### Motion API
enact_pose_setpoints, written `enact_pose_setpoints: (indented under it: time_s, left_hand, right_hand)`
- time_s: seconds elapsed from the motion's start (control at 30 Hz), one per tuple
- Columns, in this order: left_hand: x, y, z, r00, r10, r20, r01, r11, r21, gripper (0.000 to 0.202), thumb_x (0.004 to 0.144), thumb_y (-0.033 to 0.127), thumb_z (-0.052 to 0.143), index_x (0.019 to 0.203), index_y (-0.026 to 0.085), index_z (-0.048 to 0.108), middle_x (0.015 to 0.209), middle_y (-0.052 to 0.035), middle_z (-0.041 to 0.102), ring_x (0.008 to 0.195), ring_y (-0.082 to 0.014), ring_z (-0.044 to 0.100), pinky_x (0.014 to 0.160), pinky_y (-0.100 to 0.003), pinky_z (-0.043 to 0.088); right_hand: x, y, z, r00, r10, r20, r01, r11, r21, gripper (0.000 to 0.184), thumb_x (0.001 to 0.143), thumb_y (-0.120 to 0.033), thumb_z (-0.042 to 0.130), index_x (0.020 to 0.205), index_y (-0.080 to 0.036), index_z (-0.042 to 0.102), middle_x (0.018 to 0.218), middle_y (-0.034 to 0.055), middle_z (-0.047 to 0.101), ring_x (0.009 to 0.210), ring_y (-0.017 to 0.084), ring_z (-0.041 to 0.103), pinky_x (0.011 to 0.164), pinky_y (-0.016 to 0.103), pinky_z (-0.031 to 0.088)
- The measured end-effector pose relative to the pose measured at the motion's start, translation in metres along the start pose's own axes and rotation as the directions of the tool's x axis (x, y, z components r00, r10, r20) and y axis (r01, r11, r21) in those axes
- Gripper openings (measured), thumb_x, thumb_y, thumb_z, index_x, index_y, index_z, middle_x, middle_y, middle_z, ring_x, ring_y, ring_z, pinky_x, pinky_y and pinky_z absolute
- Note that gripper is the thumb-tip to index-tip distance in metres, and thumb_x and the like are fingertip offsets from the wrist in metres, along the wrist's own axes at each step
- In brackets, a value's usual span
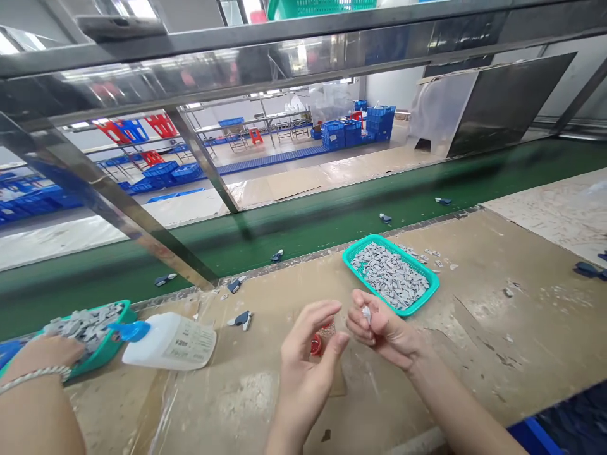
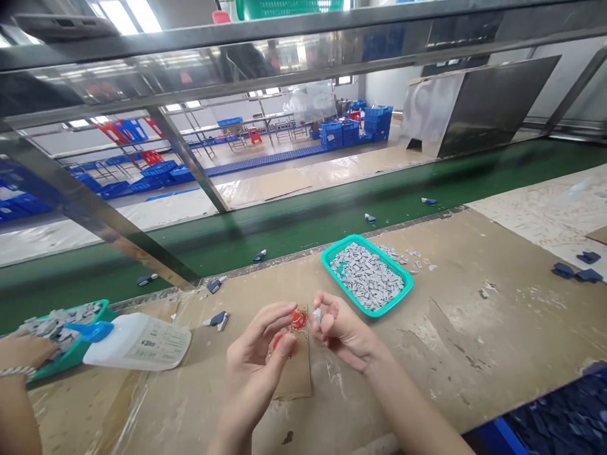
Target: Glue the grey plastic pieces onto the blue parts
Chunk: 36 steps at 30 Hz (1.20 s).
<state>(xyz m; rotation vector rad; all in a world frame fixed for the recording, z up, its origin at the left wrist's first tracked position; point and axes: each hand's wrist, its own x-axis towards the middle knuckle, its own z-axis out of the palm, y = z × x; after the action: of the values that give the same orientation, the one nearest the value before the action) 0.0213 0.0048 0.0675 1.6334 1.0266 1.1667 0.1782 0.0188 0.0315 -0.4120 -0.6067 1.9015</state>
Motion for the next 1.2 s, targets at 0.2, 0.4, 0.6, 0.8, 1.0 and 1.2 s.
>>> enact_pose_setpoints:
  time_s: [0.2, 0.4, 0.6, 0.8, 1.0, 1.2]
  left_hand:
    - [0.003, 0.029, 0.011, 0.978, 0.183, 0.102, -0.184, 0.983, -0.006, 0.035, 0.081, 0.012, 0.061, 0.111, 0.029, 0.061, 0.110, -0.0033, 0.062, 0.108, -0.0203, 0.055, 0.092, -0.037, 0.046]
    - [-0.008, 0.035, 0.015, 0.957, 0.283, 0.061, -0.285, 0.958, 0.022, 0.037, 0.074, 0.002, 0.064, 0.104, 0.025, 0.063, 0.100, -0.0020, 0.066, 0.110, -0.0222, 0.054, 0.093, -0.041, 0.046]
    - [-0.009, 0.034, 0.014, 0.924, 0.380, 0.044, -0.381, 0.924, 0.015, 0.036, 0.070, -0.005, 0.065, 0.094, 0.023, 0.067, 0.098, -0.0017, 0.069, 0.102, -0.0219, 0.060, 0.088, -0.041, 0.050]
    - [-0.007, 0.029, 0.012, 0.938, 0.336, 0.086, -0.336, 0.942, -0.022, 0.033, 0.070, -0.003, 0.066, 0.090, 0.024, 0.069, 0.093, -0.0003, 0.070, 0.096, -0.0198, 0.062, 0.084, -0.037, 0.051]
    - [-0.011, 0.026, 0.010, 0.964, 0.223, 0.147, -0.222, 0.975, -0.025, 0.020, 0.075, 0.001, 0.063, 0.080, 0.021, 0.064, 0.088, -0.0013, 0.067, 0.091, -0.0172, 0.061, 0.085, -0.034, 0.048]
    - [-0.014, 0.009, 0.014, 0.988, 0.072, 0.138, -0.079, 0.996, 0.046, 0.010, 0.084, 0.012, 0.053, 0.077, 0.019, 0.056, 0.100, -0.0068, 0.064, 0.096, -0.0181, 0.058, 0.086, -0.034, 0.046]
  right_hand:
    - [-0.005, 0.003, 0.021, 0.986, 0.005, 0.169, -0.038, 0.981, 0.189, 0.057, 0.043, -0.038, 0.090, 0.075, -0.018, 0.047, 0.052, -0.0099, 0.039, 0.045, 0.003, 0.025, 0.039, 0.012, 0.020]
    - [-0.009, -0.001, 0.032, 0.986, -0.058, 0.155, 0.033, 0.986, 0.161, 0.056, 0.043, -0.032, 0.091, 0.070, -0.020, 0.043, 0.051, -0.0096, 0.042, 0.046, 0.004, 0.032, 0.044, 0.012, 0.028]
    - [-0.012, -0.004, 0.031, 0.989, -0.115, 0.098, 0.112, 0.993, 0.036, 0.058, 0.043, -0.037, 0.090, 0.067, -0.018, 0.041, 0.057, -0.0088, 0.046, 0.048, 0.002, 0.038, 0.048, 0.012, 0.033]
    - [-0.015, -0.003, 0.023, 0.997, -0.065, 0.049, 0.067, 0.996, -0.051, 0.053, 0.046, -0.021, 0.089, 0.066, -0.017, 0.040, 0.058, -0.0079, 0.048, 0.051, 0.003, 0.039, 0.047, 0.011, 0.032]
    - [-0.017, 0.005, 0.013, 0.999, -0.015, 0.029, 0.019, 0.993, -0.113, 0.055, 0.042, -0.008, 0.087, 0.062, -0.017, 0.037, 0.054, -0.0087, 0.047, 0.049, 0.003, 0.038, 0.045, 0.012, 0.029]
    - [-0.013, 0.014, 0.006, 0.999, -0.007, -0.049, 0.003, 0.996, -0.093, 0.055, 0.045, -0.025, 0.090, 0.065, -0.017, 0.039, 0.057, -0.0079, 0.046, 0.053, 0.004, 0.041, 0.049, 0.013, 0.030]
